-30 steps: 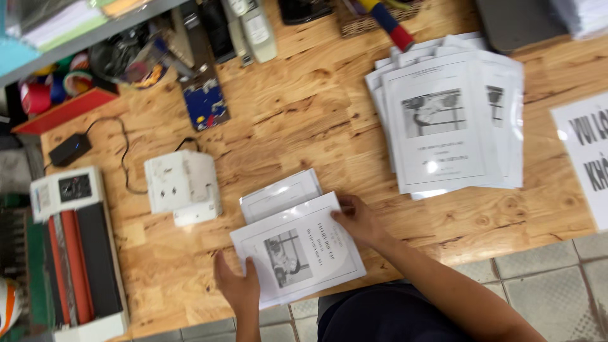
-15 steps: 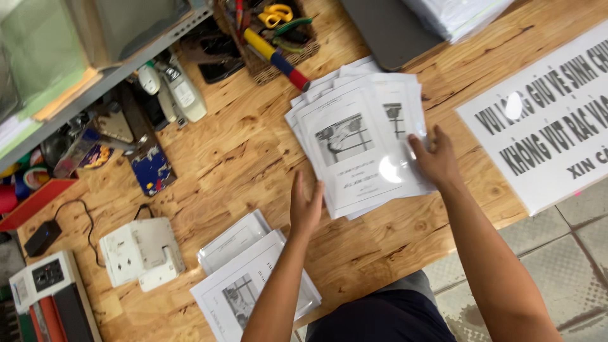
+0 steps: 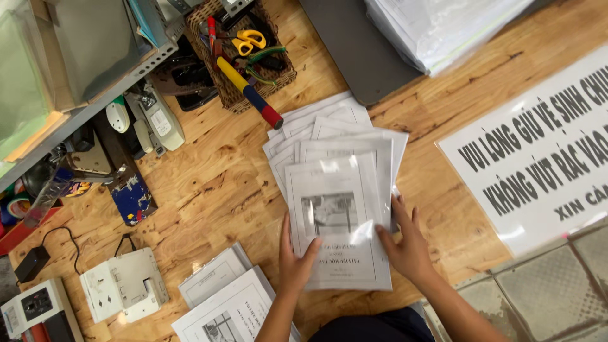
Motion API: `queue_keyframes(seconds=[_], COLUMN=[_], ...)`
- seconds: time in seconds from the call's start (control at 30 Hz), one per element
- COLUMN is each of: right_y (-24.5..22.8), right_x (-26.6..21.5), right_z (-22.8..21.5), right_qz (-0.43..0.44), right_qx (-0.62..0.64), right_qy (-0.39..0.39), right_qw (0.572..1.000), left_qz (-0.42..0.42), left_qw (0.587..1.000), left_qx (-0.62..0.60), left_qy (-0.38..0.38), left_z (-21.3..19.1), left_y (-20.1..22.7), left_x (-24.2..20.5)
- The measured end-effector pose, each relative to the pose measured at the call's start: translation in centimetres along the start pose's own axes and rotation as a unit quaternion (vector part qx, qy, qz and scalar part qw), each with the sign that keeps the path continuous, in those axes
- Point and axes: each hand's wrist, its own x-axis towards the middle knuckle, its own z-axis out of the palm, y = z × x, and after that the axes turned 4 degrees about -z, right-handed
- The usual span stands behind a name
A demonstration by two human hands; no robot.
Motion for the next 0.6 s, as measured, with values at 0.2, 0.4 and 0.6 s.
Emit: queue_keyframes(seconds=[0.2,0.4,0.6], right_y=[-0.9,-3.3,-4.9], right_x=[4.0,8.3,7.4], right_z=[-0.8,-0.1,1.1], right_qz=[0.179,0.096,-0.065], right_qx=[0.180,-0.115,0.032], right_qy=[0.003,-0.083,-0.044], right_qw=[0.967,0.985,0.996], left_qz=[-0.272,-0.291,-0.284], left_qw=[0.950,0.939,0.956], left_qx=[0.154,0.145,-0.046], left_qy=[-0.021,-0.112,-0.058], left_z=[-2.1,-2.6,-4.1], left_y=[0.3,-0.1,-3.4], left_x=[3.4,5.8,4.7])
